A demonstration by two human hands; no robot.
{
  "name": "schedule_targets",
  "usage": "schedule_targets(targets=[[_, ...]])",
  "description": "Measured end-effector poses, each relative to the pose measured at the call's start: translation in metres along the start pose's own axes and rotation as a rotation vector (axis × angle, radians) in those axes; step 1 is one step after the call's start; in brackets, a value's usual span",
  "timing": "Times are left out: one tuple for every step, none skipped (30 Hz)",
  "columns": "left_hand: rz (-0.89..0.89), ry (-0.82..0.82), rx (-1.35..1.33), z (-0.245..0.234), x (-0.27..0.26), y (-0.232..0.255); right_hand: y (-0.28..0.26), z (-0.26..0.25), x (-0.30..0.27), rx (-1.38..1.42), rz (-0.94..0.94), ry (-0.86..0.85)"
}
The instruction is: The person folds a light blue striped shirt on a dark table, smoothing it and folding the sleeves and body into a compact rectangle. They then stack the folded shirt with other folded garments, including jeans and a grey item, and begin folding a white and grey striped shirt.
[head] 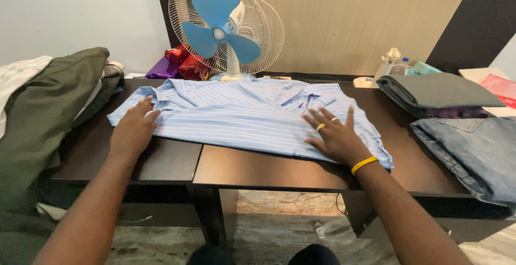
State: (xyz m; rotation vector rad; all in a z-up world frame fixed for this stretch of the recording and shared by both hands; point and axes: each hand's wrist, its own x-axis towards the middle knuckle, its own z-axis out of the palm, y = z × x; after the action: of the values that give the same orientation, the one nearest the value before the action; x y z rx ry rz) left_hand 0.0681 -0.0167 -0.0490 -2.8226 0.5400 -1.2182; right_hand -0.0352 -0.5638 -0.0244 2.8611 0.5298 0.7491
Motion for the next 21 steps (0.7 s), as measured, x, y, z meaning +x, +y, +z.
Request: schedule_targets(targets=[[0.046,0.095,-0.010,-0.008,0.006,0.014,-0.007,-0.004,0.003,-0.001,-0.007,-0.107],[-0.004,0.082,-0.103,-0.015,0.011,0.034,-0.015,-0.007,0.007,-0.001,-0.013,-0.214],[-0.048,0.065,-0.197,-0.019,0.016,0.059,-0.025,-0.010,0.011,0.001,-0.015,-0.322],[-0.110,0.039,-0.258,-0.026,0.020,0.082,-0.034,-0.012,0.017,0.119,0.008,-0.303],[-0.172,0.016,-0.321,-0.031,0.026,0.108,-0.040,-0.014,0.023,0.234,0.031,-0.282],[-0.213,-0.060,-0.307,-0.035,0.031,0.134,-0.043,-0.017,0.028,0.350,0.053,-0.259],[-0.258,-0.137,-0.294,-0.039,0.033,0.158,-0.044,-0.019,0.031,0.347,0.069,-0.324],[-0.314,-0.347,-0.314,-0.043,0.035,0.179,-0.046,-0.021,0.033,0.344,0.085,-0.388],[-0.371,-0.558,-0.327,-0.048,0.034,0.194,-0.046,-0.022,0.034,0.343,0.100,-0.451],[-0.317,-0.614,-0.247,-0.052,0.031,0.204,-0.045,-0.022,0.033,0.328,0.091,-0.445],[-0.260,-0.669,-0.170,-0.055,0.025,0.213,-0.041,-0.023,0.028,0.309,0.084,-0.441],[-0.203,-0.722,-0.091,-0.056,0.022,0.218,-0.037,-0.024,0.023,0.291,0.078,-0.436],[-0.182,-0.713,-0.113,-0.055,0.024,0.218,-0.032,-0.025,0.019,0.275,0.085,-0.446],[-0.161,-0.705,-0.135,-0.053,0.027,0.216,-0.026,-0.026,0.016,0.260,0.093,-0.456],[-0.141,-0.704,-0.153,-0.049,0.025,0.212,-0.025,-0.024,0.014,0.252,0.098,-0.470],[-0.126,-0.724,-0.157,-0.043,0.028,0.208,-0.023,-0.024,0.014,0.255,0.123,-0.470],[-0.111,-0.753,-0.166,-0.035,0.031,0.205,-0.023,-0.024,0.011,0.259,0.149,-0.480],[-0.095,-0.781,-0.174,-0.026,0.033,0.201,-0.026,-0.025,0.007,0.263,0.176,-0.489],[-0.091,-0.790,-0.193,-0.017,0.037,0.198,-0.030,-0.027,0.005,0.257,0.224,-0.499],[-0.086,-0.799,-0.211,-0.009,0.041,0.194,-0.038,-0.029,0.004,0.250,0.271,-0.508],[-0.079,-0.799,-0.229,-0.002,0.049,0.190,-0.045,-0.035,0.006,0.239,0.321,-0.509]])
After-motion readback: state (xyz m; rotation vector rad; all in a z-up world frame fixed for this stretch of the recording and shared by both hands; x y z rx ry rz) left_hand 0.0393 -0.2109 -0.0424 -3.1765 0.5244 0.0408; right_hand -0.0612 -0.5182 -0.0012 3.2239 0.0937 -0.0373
